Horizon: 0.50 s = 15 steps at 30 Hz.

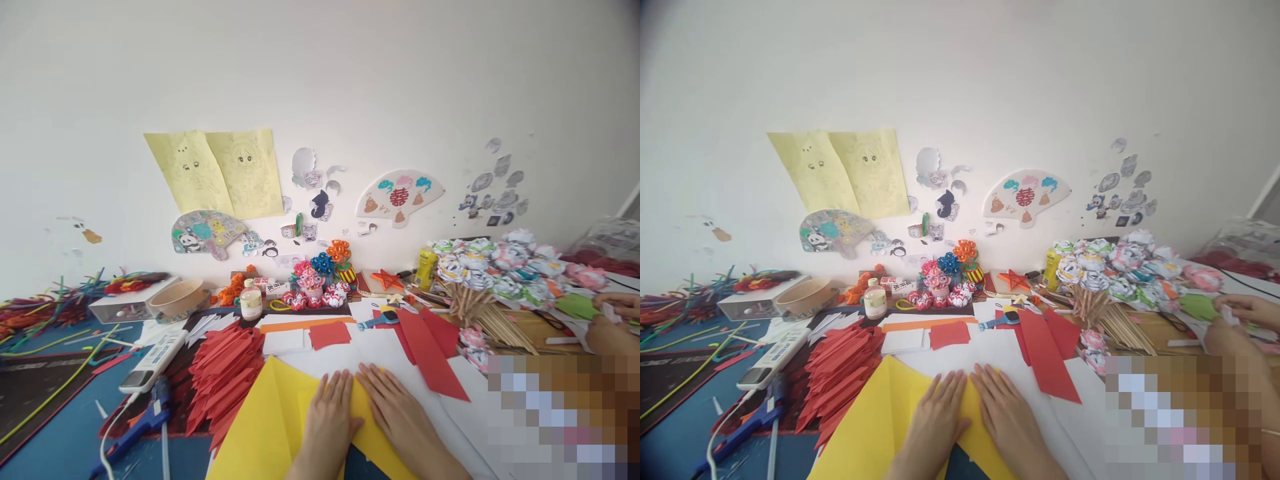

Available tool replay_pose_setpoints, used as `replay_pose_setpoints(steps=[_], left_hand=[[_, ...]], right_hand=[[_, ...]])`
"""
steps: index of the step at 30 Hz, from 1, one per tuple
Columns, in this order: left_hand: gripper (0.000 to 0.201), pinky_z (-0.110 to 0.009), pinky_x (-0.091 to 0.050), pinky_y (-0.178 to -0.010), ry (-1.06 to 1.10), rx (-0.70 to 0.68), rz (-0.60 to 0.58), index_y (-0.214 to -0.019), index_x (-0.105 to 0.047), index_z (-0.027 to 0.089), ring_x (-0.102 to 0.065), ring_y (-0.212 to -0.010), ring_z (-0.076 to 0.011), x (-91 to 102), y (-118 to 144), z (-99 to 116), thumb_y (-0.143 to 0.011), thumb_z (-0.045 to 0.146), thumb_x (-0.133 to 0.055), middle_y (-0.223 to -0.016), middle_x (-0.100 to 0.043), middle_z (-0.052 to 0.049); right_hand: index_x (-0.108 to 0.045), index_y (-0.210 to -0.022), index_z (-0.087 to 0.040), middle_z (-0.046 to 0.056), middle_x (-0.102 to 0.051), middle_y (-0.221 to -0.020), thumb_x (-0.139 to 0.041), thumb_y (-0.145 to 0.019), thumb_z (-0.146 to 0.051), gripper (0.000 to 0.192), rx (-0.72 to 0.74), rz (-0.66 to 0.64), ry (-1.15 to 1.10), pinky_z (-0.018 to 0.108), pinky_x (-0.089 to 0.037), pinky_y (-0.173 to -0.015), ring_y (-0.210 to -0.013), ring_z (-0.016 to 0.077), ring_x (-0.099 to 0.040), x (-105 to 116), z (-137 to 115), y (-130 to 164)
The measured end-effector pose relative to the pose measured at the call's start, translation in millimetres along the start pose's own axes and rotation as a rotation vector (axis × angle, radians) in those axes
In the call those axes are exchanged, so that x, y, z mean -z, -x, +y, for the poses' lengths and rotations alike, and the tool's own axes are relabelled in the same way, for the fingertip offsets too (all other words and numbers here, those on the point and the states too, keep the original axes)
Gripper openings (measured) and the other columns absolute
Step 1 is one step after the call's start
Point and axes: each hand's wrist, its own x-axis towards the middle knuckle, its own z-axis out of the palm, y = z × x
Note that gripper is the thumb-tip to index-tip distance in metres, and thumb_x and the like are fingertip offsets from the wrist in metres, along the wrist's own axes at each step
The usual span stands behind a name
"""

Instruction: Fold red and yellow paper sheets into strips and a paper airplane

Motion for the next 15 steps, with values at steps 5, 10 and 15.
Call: replay_pose_setpoints(steps=[5, 10, 15], left_hand=[[0.047, -0.038, -0.049, -0.098, -0.111, 0.075, 0.077, -0.134, -0.047, 0.010, -0.056, -0.120, -0.0236, -1.9, 32, -22, -0.089, 0.023, -0.051, -0.131, -0.059, -0.013], [0.039, -0.039, -0.048, -0.098, -0.148, 0.084, 0.114, -0.126, -0.054, 0.011, -0.058, -0.116, -0.0244, 8.2, 46, -31, -0.089, 0.022, -0.050, -0.121, -0.065, -0.013], [0.029, -0.036, -0.046, -0.085, -0.167, 0.367, -0.044, -0.092, -0.067, 0.018, -0.065, -0.088, -0.0200, 64.4, 56, -44, -0.087, 0.006, -0.041, -0.091, -0.071, -0.006]], right_hand=[[-0.029, -0.146, -0.029, 0.000, -0.036, -0.149, -0.033, -0.099, -0.030, 0.048, -0.038, -0.035, -0.048, 0.039, -0.040, -0.109, -0.134, 0.0213, -0.040, 0, 0, 2], [-0.027, -0.147, -0.031, -0.001, -0.033, -0.151, -0.031, -0.100, -0.034, 0.047, -0.070, -0.076, -0.120, 0.041, -0.033, -0.112, -0.137, 0.0202, -0.034, 2, -1, 4], [-0.041, -0.141, -0.029, 0.002, -0.047, -0.144, -0.041, -0.096, -0.033, 0.045, -0.121, -0.148, -0.154, 0.042, -0.038, -0.106, -0.129, 0.0236, -0.044, 14, 1, -8]])
